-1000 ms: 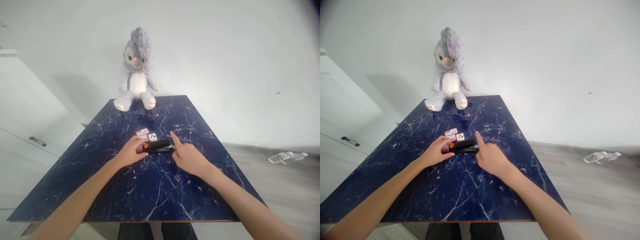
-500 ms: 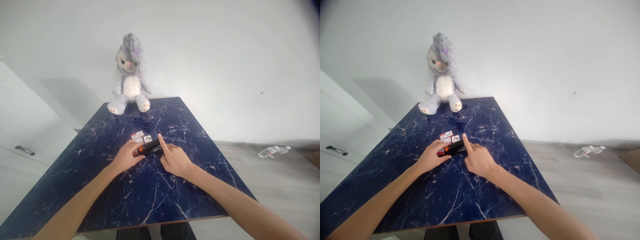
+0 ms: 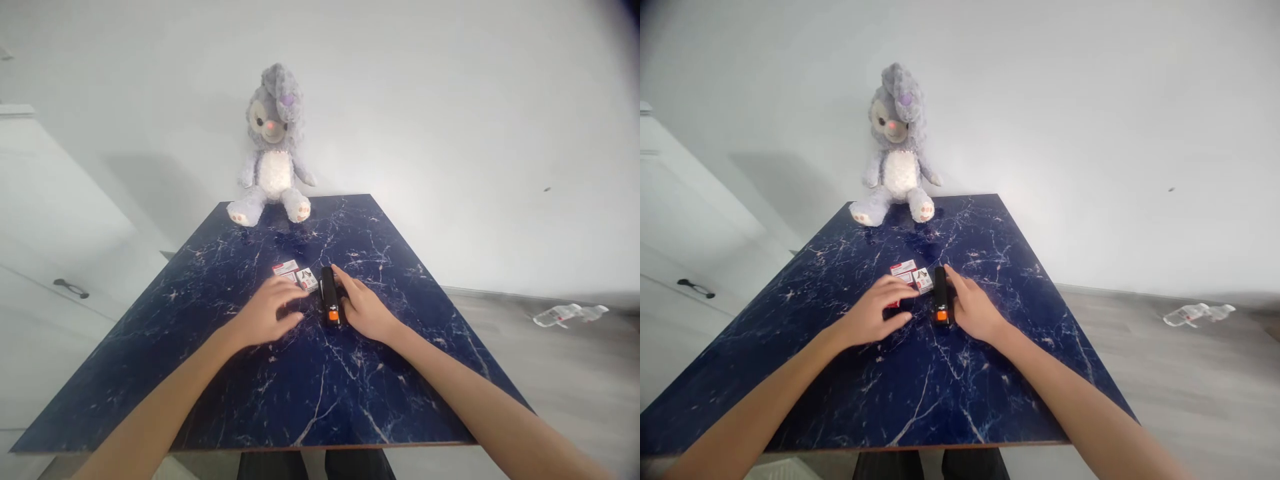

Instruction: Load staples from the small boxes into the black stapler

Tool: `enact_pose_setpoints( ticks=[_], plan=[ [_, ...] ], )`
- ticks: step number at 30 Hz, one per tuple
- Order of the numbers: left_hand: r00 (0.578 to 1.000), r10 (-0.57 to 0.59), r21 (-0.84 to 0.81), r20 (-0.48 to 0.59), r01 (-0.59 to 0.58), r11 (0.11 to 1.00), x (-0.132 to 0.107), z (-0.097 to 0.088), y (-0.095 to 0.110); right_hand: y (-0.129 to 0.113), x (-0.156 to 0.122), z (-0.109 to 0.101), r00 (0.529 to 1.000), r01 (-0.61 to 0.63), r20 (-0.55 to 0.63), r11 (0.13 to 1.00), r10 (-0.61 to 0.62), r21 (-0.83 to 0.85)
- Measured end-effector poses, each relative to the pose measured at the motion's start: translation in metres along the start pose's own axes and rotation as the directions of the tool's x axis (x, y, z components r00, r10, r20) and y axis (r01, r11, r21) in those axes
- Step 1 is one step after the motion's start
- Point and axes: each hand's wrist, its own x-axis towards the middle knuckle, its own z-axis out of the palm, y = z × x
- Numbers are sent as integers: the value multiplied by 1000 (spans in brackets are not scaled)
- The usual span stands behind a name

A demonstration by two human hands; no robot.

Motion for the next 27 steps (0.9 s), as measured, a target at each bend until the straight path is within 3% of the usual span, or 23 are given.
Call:
enact_pose_setpoints(
  ticks=[3, 5, 8, 14, 18, 23, 27],
  plan=[
    [991, -132, 32, 30, 131, 991, -6, -27, -26, 2, 0, -1, 999, -22, 48, 1000, 22, -2],
    [978, -190, 29, 87, 188, 982, -10, -34, -39, 3, 1, 0, 998, -22, 56, 1000, 22, -12],
    [964, -242, -2, 111, 243, 970, -11, -26, -43, 2, 1, 1, 998, -16, 53, 1000, 17, -23],
    [982, -188, -11, -21, 188, 982, -4, 1, -30, 0, 0, -1, 997, 3, 81, 1000, -1, -24],
    [973, -190, 85, -133, 202, 976, -3, 5, -45, 0, 0, -2, 995, 1, 102, 1000, 2, -24],
    [966, -253, 20, -51, 254, 967, -2, 5, -60, 0, 1, -4, 992, 8, 124, 999, -4, -32],
    [970, -217, -34, -106, 215, 976, -2, 4, -53, 1, 0, -5, 990, 1, 139, 1000, 3, -30]
  ],
)
